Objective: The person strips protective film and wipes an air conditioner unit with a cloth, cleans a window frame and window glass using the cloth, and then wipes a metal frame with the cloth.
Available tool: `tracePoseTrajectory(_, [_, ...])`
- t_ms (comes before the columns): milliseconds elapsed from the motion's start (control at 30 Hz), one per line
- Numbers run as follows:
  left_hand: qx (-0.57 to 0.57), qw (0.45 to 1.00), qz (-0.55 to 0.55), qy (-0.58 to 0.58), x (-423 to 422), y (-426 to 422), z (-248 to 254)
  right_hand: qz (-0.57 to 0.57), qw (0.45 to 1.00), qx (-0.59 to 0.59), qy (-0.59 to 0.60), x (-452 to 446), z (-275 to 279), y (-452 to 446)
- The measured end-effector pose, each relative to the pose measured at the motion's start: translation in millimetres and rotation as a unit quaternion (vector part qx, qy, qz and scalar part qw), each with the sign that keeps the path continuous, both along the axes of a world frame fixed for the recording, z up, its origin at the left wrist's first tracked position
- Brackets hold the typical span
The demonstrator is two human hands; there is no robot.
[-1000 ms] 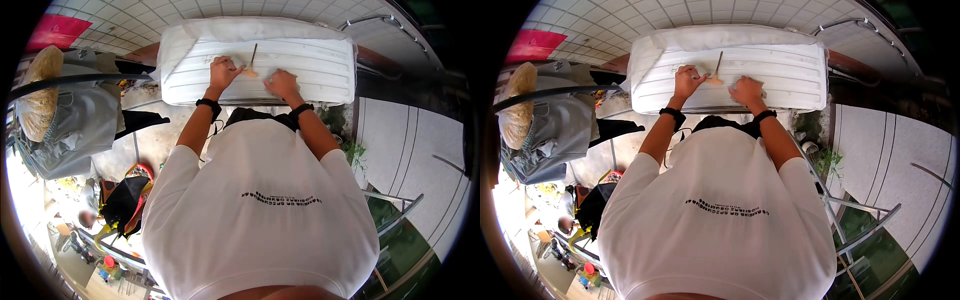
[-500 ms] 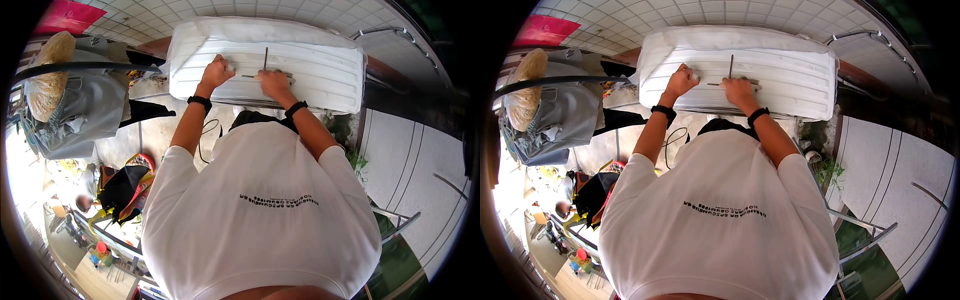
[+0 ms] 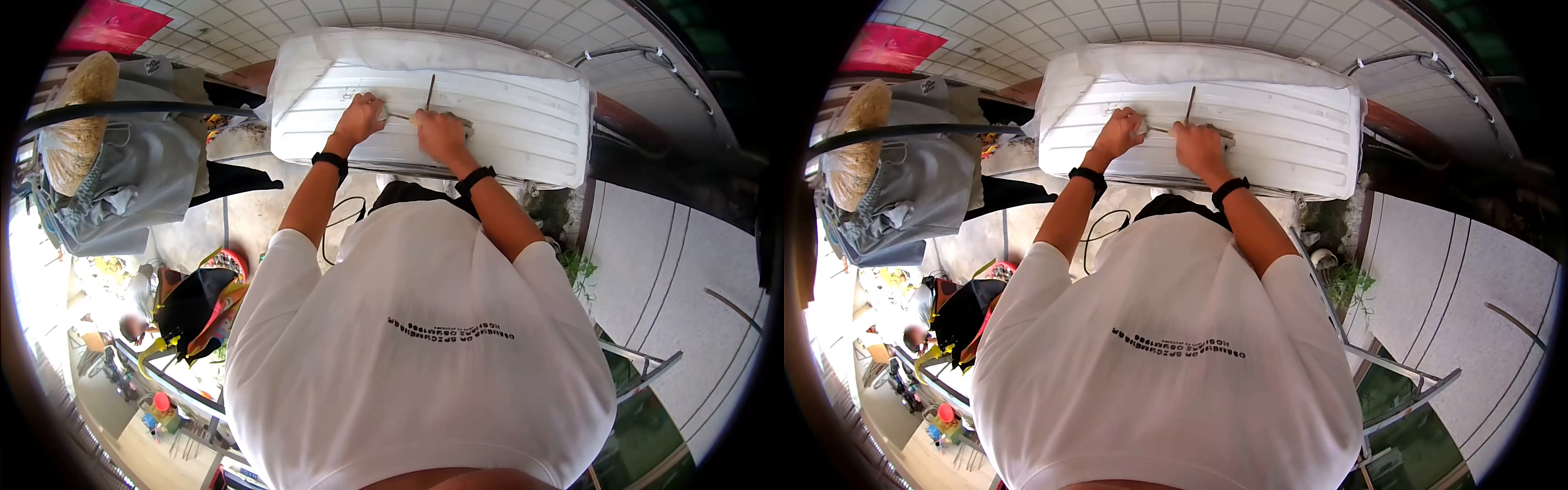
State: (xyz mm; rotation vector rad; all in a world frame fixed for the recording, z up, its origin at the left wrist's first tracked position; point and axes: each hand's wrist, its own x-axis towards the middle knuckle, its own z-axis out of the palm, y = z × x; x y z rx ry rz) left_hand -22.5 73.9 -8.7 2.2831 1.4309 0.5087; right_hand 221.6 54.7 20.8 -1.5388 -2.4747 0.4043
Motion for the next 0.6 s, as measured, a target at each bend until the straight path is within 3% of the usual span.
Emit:
tracePoseTrajectory(133, [-0.039,0.998,-0.041,-0.004,-7,6,2,0.01,1.0,0.01,0.005,-5,1,5])
tracePoseTrajectory(233, [-0.079,0.994,-0.016,-0.069,-3,2,12,0.025,1.0,0.003,-0.002,-9,1,6])
tracePoseTrajectory(433, [-0.143,0.987,-0.012,-0.068,6,-1,26,0.03,0.999,-0.021,-0.03,-21,1,10])
tracePoseTrajectory(600, [-0.128,0.99,-0.001,-0.056,6,3,40,0.051,0.998,-0.023,-0.038,-28,-1,19])
